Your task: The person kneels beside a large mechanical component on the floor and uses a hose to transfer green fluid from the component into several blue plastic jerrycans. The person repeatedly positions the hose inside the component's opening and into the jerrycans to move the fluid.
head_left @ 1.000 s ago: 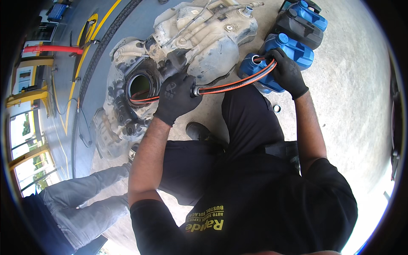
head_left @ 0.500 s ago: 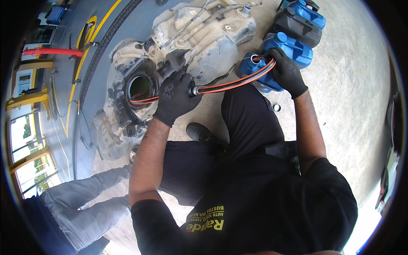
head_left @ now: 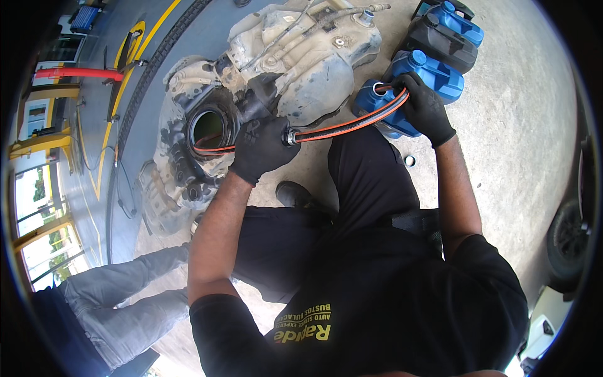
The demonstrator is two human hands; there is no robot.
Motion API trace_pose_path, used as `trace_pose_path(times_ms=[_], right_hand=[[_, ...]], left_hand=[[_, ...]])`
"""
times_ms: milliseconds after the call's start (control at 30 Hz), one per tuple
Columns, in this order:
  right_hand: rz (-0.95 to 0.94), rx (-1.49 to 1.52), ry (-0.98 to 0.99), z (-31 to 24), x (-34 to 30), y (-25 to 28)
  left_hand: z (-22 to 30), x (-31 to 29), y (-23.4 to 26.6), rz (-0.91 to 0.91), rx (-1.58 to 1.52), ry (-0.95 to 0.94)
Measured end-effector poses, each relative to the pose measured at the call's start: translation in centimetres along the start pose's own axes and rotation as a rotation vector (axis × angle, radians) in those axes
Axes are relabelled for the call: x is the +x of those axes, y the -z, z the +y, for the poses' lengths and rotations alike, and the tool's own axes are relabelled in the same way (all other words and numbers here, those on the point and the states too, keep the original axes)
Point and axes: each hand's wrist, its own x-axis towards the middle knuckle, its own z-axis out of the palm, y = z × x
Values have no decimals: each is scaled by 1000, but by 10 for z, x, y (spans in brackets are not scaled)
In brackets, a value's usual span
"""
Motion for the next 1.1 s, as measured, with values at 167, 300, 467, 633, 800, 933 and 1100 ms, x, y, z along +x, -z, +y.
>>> trace_pose_path(times_ms=[167, 300, 467, 633, 800, 933, 1100], right_hand=[[-13, 5, 16, 0, 2, 1], [-17, 17, 20, -1, 2, 3], [-14, 18, 11, 0, 2, 2], [-22, 18, 9, 5, 2, 1], [-11, 17, 7, 4, 3, 1], [-4, 19, 24, 6, 2, 1], [-2, 27, 14, 5, 2, -1]], left_hand=[[0, -1, -2, 47, 0, -36], [0, 1, -4, 107, 33, -89], [2, 1, -3, 150, 38, -124], [2, 4, -2, 146, 35, -115], [2, 5, -2, 155, 33, -118], [-1, 4, -6, 184, 7, -133], [-4, 4, -10, 161, -2, -77]])
